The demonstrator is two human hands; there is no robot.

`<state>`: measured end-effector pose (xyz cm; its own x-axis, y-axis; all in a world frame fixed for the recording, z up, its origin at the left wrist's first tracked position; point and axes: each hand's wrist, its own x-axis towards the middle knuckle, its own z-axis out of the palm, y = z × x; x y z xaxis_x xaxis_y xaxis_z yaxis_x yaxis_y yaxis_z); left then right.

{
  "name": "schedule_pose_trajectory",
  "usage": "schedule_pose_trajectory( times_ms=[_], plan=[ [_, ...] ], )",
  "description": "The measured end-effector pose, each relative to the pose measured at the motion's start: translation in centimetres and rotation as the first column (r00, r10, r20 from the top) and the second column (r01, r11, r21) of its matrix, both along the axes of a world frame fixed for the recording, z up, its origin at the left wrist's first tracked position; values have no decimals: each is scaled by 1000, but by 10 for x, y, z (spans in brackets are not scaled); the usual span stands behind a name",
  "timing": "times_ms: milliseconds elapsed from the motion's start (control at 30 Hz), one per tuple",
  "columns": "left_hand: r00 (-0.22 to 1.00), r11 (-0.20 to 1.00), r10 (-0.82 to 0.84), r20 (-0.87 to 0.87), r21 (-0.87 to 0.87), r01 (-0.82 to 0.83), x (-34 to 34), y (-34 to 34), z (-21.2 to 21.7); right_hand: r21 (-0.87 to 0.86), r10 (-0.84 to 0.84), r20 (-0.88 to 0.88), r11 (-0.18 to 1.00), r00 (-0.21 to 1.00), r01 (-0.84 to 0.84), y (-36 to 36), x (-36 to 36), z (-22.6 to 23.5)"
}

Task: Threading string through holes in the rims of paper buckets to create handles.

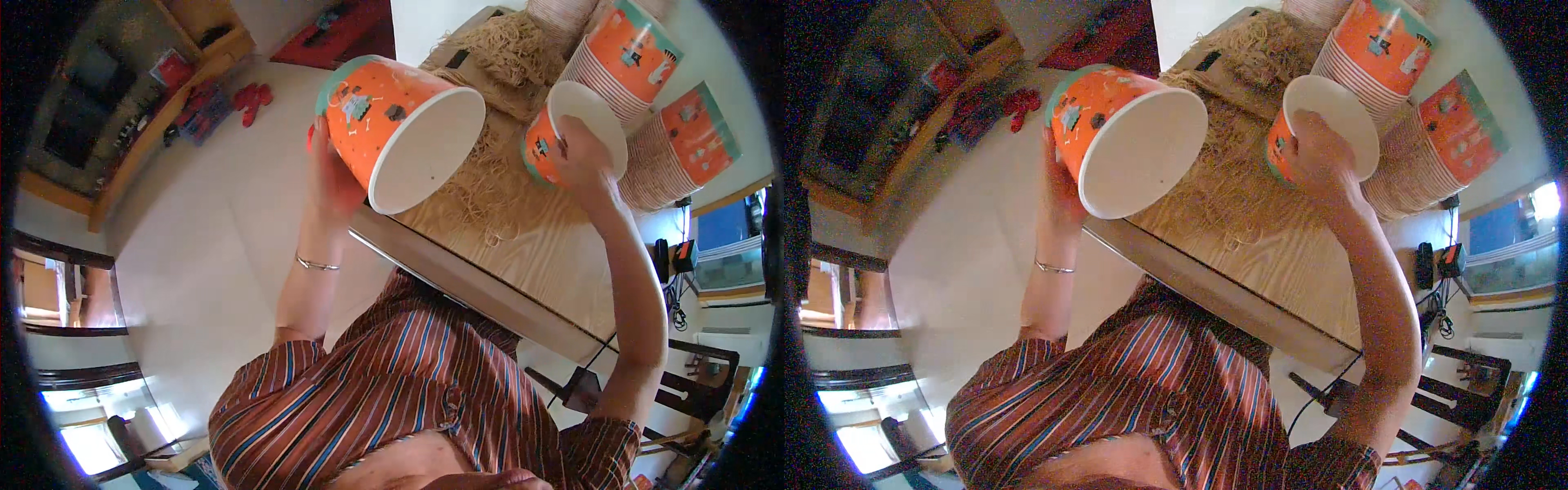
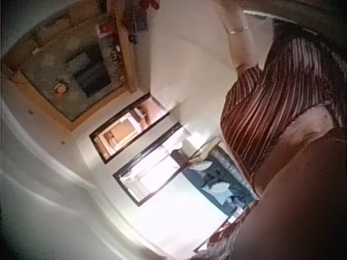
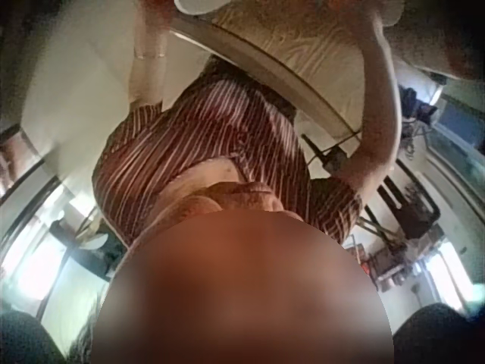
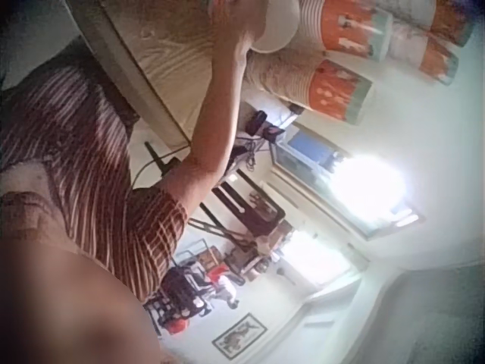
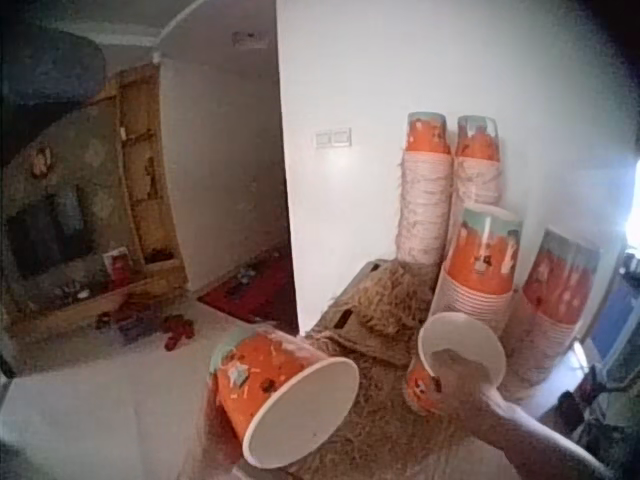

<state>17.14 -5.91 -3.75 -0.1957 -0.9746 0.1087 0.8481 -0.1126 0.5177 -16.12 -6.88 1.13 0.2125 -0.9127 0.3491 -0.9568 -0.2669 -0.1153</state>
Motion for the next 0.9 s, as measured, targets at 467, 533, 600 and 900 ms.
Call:
schedule_pose_trajectory(
  times_ms=[467,533,600,900],
  plan=[
    [915,939,-339,-218,-13,344,-40,39,0,-21,117,458,993,881,-120,59,28,37],
    [962,961,-273,-26,41,274,-50,44,8,116,97,529,976,843,-185,88,21,41],
    [929,930,-358,-93,53,364,-64,41,-10,13,145,466,985,873,-171,110,28,52],
    [743,722,-669,20,256,643,-154,72,-41,30,131,-165,991,977,-128,176,-39,50]
  ],
)
